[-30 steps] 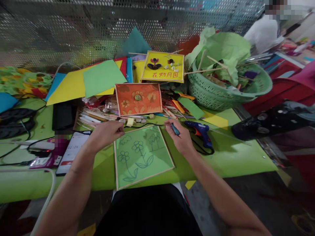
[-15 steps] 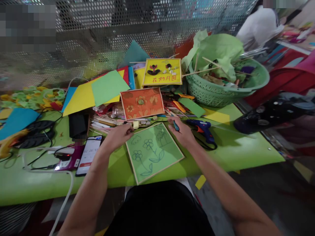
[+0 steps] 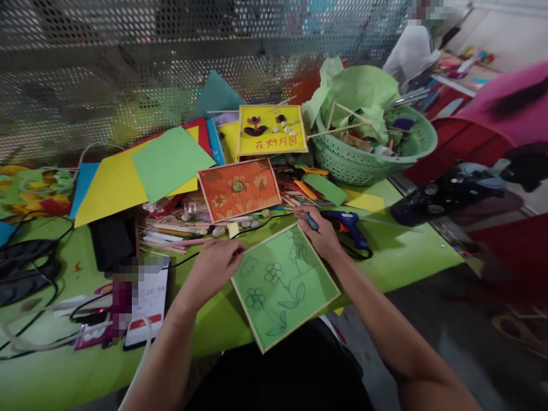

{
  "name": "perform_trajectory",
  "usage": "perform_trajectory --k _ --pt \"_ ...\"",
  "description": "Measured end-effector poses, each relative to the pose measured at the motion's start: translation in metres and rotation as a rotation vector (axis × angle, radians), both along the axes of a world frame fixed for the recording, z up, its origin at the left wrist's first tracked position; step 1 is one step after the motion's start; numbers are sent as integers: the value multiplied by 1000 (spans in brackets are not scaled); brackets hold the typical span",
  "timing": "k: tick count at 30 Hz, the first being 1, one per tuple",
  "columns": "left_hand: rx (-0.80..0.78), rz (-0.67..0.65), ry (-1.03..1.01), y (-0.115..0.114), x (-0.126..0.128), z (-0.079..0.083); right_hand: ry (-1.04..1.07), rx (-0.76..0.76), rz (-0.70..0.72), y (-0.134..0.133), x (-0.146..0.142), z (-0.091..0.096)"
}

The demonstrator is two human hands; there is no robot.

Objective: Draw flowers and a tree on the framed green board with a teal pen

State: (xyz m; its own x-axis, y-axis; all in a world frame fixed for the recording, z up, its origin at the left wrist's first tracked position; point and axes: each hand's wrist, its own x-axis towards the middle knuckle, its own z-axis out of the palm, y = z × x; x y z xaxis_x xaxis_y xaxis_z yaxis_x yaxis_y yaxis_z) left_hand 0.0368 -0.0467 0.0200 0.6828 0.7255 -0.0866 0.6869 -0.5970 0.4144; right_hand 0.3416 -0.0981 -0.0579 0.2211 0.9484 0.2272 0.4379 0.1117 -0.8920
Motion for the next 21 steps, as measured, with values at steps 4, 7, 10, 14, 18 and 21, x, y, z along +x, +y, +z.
perform_trajectory --k 4,7,10,14,18,21 --pt "41 37 37 0 3 -11 34 -3 -13 -3 -5 4" --pt "59 60 65 2 5 -18 62 0 -21 -4 -11 9" --pt "80 90 121 3 7 -20 82 3 -30 -6 -14 13" --pt "138 102 123 3 8 -19 120 28 -26 -8 -16 14" --pt "128 105 73 5 6 -20 178 93 -24 -9 -17 14" --pt "109 123 20 11 3 -21 227 156 -31 -10 -16 16"
